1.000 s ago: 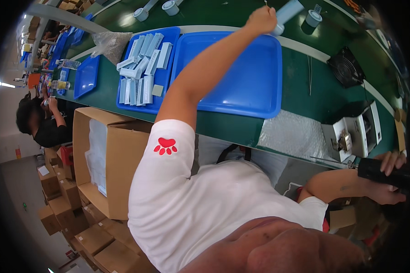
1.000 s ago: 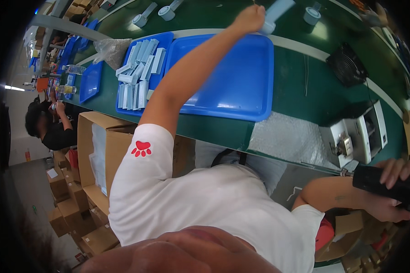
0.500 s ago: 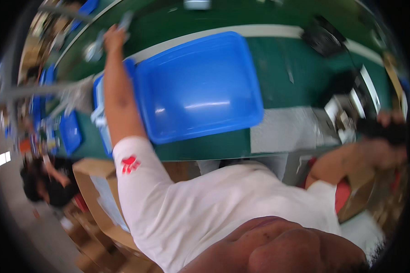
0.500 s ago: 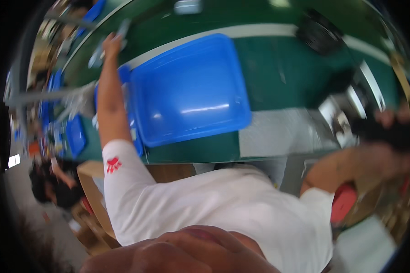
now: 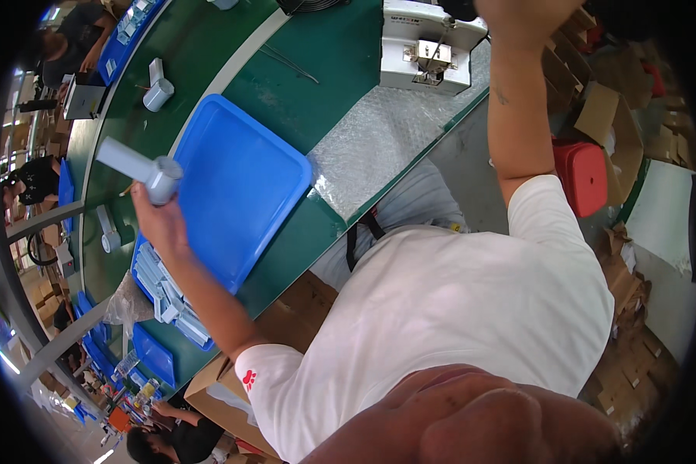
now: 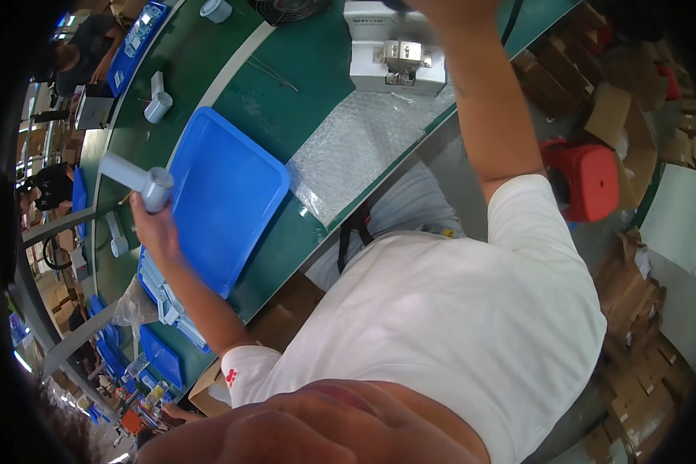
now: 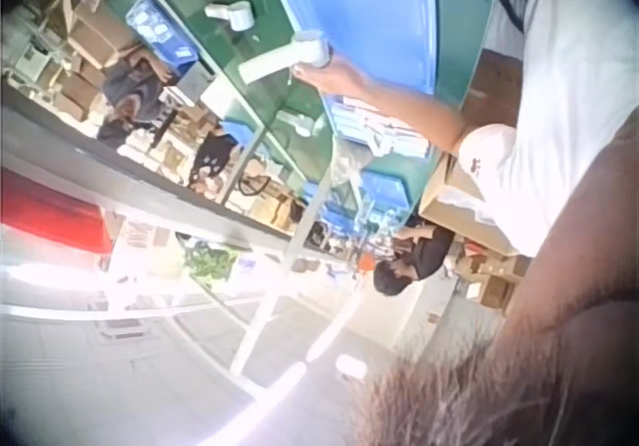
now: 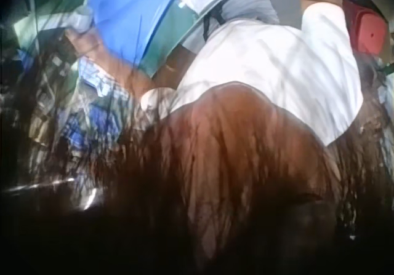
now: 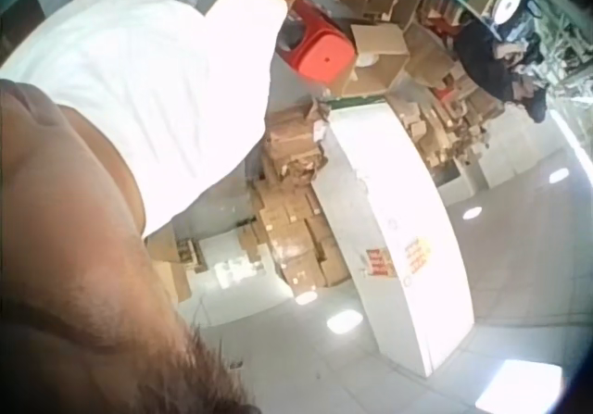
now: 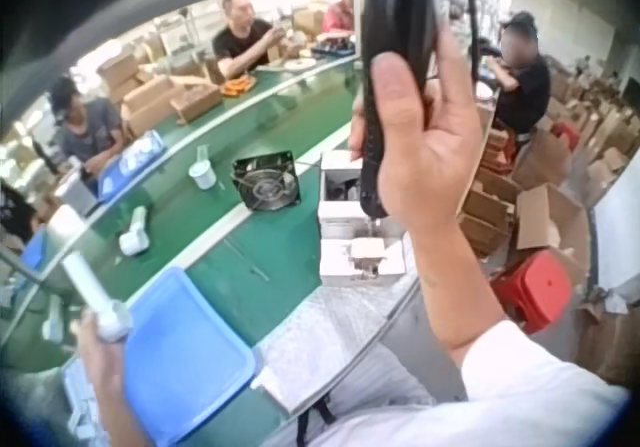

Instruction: The person uses a handheld power tool to work on small white plastic components at a green workbench. They pick up individual parts from a blue tray, apply the tool to them, and place the finished items onto the table surface. The process is repetitive, involving handling the parts one at a time.

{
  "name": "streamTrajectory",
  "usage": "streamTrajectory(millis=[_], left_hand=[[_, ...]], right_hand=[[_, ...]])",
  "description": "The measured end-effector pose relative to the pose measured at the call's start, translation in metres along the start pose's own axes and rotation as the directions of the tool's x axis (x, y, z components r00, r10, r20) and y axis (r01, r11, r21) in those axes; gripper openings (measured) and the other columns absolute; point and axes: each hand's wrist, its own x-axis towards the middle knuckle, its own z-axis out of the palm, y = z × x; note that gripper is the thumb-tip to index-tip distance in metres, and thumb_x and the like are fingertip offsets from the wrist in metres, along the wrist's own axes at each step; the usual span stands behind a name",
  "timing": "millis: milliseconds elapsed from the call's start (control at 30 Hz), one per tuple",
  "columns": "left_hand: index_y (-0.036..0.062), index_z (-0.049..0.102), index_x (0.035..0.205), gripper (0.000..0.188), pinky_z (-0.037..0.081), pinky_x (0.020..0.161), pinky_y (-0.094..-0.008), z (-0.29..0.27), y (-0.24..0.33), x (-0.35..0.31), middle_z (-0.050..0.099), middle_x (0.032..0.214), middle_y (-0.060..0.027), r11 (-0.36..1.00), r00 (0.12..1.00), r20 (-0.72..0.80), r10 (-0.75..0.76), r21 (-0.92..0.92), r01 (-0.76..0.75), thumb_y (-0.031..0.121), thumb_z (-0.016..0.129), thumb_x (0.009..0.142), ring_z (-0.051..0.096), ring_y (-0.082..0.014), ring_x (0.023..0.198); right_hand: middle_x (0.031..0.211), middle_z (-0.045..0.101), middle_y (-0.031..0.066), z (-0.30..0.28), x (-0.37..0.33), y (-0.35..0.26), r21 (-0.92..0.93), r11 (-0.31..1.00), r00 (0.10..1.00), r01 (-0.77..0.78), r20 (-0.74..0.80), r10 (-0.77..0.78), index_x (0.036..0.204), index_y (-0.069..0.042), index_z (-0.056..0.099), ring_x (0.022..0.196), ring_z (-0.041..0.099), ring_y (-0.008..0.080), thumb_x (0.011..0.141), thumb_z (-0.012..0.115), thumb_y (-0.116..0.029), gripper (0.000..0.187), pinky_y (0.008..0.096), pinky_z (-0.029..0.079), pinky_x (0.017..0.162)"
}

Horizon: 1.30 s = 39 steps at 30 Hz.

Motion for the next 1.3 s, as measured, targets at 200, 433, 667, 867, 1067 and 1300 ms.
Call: streamTrajectory(millis=[200,433,667,867,1067,1300], left_hand=[[0.0014,0.047,0.142,0.045,0.050,0.106,-0.0478,0.098,-0.043,-0.107,0.060,0.132,-0.0168,0.949,0.972,0.234,-0.007,-0.305,0.080,0.035,0.042,0.113,0.061,-0.0292,0.121],[0.0042,0.057,0.122,0.032,0.048,0.094,-0.0333,0.177,-0.120,-0.177,0.060,0.118,-0.0071,0.995,0.974,0.227,0.002,0.099,-0.025,0.033,0.047,0.112,0.057,-0.0156,0.103],[0.0017,0.059,0.106,0.011,0.044,0.099,-0.0361,0.190,-0.134,-0.187,0.062,0.115,-0.0152,0.877,0.858,0.253,0.446,0.066,-0.476,0.012,0.060,0.103,0.058,-0.0246,0.109],[0.0016,0.060,0.103,0.010,0.045,0.097,-0.0369,0.197,-0.129,-0.196,0.062,0.118,-0.0150,0.781,0.764,0.396,0.509,0.161,-0.603,0.011,0.062,0.101,0.060,-0.0272,0.107],[0.0015,0.060,0.101,0.011,0.046,0.095,-0.0377,0.195,-0.131,-0.200,0.060,0.120,-0.0160,0.796,0.777,0.390,0.494,0.156,-0.584,0.012,0.058,0.103,0.059,-0.0276,0.108],[0.0015,0.058,0.101,0.014,0.045,0.096,-0.0379,0.192,-0.135,-0.198,0.058,0.122,-0.0172,0.805,0.764,0.435,0.476,0.135,-0.578,0.011,0.049,0.106,0.058,-0.0265,0.109]], right_hand=[[0.092,0.067,0.0068,-0.006,-0.014,-0.011,0.136,0.987,0.996,-0.083,0.031,0.079,0.156,-0.004,0.035,0.056,0.058,0.0084,0.106,0.061,-0.018,0.058,0.0235,0.048,0.047],[0.090,0.062,0.0210,-0.015,-0.022,-0.039,0.165,0.918,0.933,-0.359,0.053,0.356,0.135,-0.003,0.040,0.059,0.060,0.0225,0.107,0.050,-0.045,0.051,0.0344,0.051,0.051],[0.089,0.065,0.0117,-0.003,-0.015,-0.008,0.318,0.865,0.921,-0.389,0.104,0.376,0.136,-0.003,0.045,0.064,0.062,0.0158,0.106,0.060,-0.026,0.040,0.0298,0.053,0.057],[0.091,0.067,0.0120,-0.028,-0.010,0.024,0.233,0.897,0.926,-0.376,0.116,0.359,0.127,-0.003,0.051,0.070,0.066,0.0168,0.105,0.060,-0.023,0.031,0.0310,0.056,0.063],[0.083,0.062,0.0033,-0.017,-0.004,0.013,0.211,0.867,0.890,-0.452,0.045,0.454,0.123,-0.006,0.051,0.063,0.061,0.0114,0.107,0.060,-0.023,0.025,0.0261,0.054,0.058],[0.083,0.063,0.0023,-0.021,-0.007,0.018,0.114,0.852,0.859,-0.511,0.024,0.512,0.122,-0.004,0.052,0.064,0.062,0.0100,0.101,0.067,-0.011,0.027,0.0256,0.054,0.059]])
